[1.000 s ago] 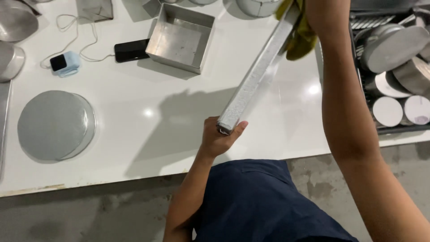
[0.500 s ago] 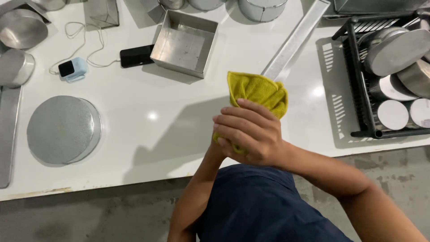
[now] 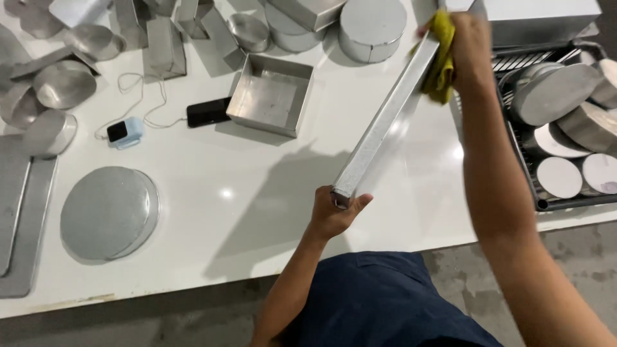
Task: Clean a metal baking tray by wiping it down with a yellow cloth on a kitchen counter.
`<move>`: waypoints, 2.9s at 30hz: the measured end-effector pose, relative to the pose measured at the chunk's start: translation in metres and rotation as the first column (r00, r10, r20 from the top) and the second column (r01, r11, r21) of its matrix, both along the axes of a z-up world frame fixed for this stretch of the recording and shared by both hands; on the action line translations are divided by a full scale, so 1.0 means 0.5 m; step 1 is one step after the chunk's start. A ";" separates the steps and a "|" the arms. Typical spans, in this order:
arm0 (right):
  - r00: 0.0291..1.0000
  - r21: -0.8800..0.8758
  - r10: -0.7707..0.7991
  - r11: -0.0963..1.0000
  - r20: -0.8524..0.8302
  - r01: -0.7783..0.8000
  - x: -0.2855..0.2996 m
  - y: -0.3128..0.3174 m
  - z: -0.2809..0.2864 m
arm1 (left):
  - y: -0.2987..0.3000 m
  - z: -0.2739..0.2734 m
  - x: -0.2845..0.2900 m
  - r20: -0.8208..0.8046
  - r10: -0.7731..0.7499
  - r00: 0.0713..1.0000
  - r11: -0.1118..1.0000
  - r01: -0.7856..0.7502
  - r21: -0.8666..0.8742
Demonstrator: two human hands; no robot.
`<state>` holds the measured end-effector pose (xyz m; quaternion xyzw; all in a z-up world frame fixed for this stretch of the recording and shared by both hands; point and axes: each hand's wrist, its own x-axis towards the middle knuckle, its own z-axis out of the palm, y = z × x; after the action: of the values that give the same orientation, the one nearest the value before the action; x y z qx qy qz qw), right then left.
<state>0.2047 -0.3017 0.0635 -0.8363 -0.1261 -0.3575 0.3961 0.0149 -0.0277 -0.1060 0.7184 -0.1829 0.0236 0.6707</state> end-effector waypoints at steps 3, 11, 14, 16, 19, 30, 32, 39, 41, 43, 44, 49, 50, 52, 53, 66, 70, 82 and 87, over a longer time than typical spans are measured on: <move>0.819 0.557 0.329 0.830 -0.470 -0.014 0.056 -0.039 -0.135 | -0.002 -0.059 0.004 0.176 0.012 0.984 1.000 -0.009 -0.018; 0.876 0.626 0.416 0.758 -0.246 -0.184 0.043 -0.062 -0.182 | 0.117 -0.041 0.008 0.212 -0.427 0.879 0.465 0.415 -0.782; 0.915 0.384 0.362 0.881 -0.175 -0.276 0.084 -0.142 -0.209 | 0.196 0.097 -0.001 0.224 -0.482 0.847 0.776 0.531 -0.340; 0.907 0.312 0.395 0.889 -0.147 -0.336 0.016 -0.081 -0.124 | 0.219 0.132 -0.010 0.189 -0.500 0.846 0.832 0.529 -0.169; 0.914 0.124 0.385 0.921 -0.133 -0.370 -0.054 -0.013 -0.044 | 0.233 0.174 -0.011 0.093 -0.489 0.867 0.871 0.481 0.100; 0.877 -0.384 0.447 0.789 -0.176 -0.479 -0.238 0.200 -0.107 | 0.073 0.089 0.004 -0.158 0.040 0.987 0.954 0.009 0.301; 0.895 -0.453 0.438 0.784 -0.081 -0.425 -0.241 0.199 -0.146 | 0.061 0.007 0.002 -0.100 0.017 0.995 0.985 0.000 0.173; 0.933 -0.407 0.343 0.841 -0.108 -0.356 -0.347 0.284 -0.196 | 0.033 -0.102 -0.011 -0.077 0.121 0.990 0.986 -0.129 -0.108; 0.898 -0.423 0.423 0.796 -0.124 -0.433 -0.381 0.306 -0.195 | 0.033 -0.154 0.000 0.031 0.080 0.996 0.977 -0.084 0.195; 0.892 -0.437 0.440 0.785 -0.105 -0.439 -0.393 0.300 -0.202 | 0.042 -0.096 -0.023 0.081 0.034 0.996 0.998 -0.037 0.043; 0.886 -0.451 0.456 0.776 -0.082 -0.441 -0.401 0.298 -0.205 | 0.047 -0.066 -0.036 0.142 -0.004 0.990 0.994 0.019 -0.107; 0.888 -0.500 0.452 0.751 -0.087 -0.431 -0.324 0.241 -0.214 | 0.038 -0.054 -0.029 0.032 0.055 0.998 0.997 -0.057 0.046; 0.923 -0.495 0.373 0.787 -0.094 -0.369 -0.303 0.232 -0.216 | 0.042 -0.031 -0.026 -0.094 0.066 0.993 0.994 -0.058 0.088; 0.948 -0.431 0.310 0.847 -0.074 -0.311 -0.239 0.194 -0.210 | 0.042 -0.020 -0.029 -0.083 0.046 0.995 0.998 -0.042 0.039; 0.966 -0.363 0.252 0.896 -0.058 -0.255 -0.208 0.176 -0.207 | 0.044 -0.014 -0.033 -0.074 0.033 0.997 0.999 -0.034 -0.008; 0.914 -0.434 0.335 0.805 -0.231 -0.405 -0.424 0.287 -0.200 | 0.036 -0.115 -0.015 0.136 -0.005 0.991 0.922 -0.048 0.384; 0.911 -0.510 0.333 0.756 -0.242 -0.411 -0.381 0.254 -0.216 | 0.039 -0.073 -0.039 0.046 -0.003 0.999 0.999 0.002 0.032; 0.992 -0.560 -0.055 0.829 -0.113 -0.018 -0.070 0.046 -0.178 | 0.045 -0.028 -0.046 -0.078 -0.060 0.995 0.998 0.058 -0.027; 0.999 -0.506 -0.040 0.862 -0.027 0.021 0.041 0.007 -0.174 | 0.055 -0.028 -0.045 -0.126 -0.074 0.989 0.996 0.069 -0.050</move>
<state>0.2252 -0.2981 -0.0237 -0.9192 -0.1949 -0.3027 0.1595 -0.0073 -0.0001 -0.1202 0.6961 -0.1645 -0.0425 0.6976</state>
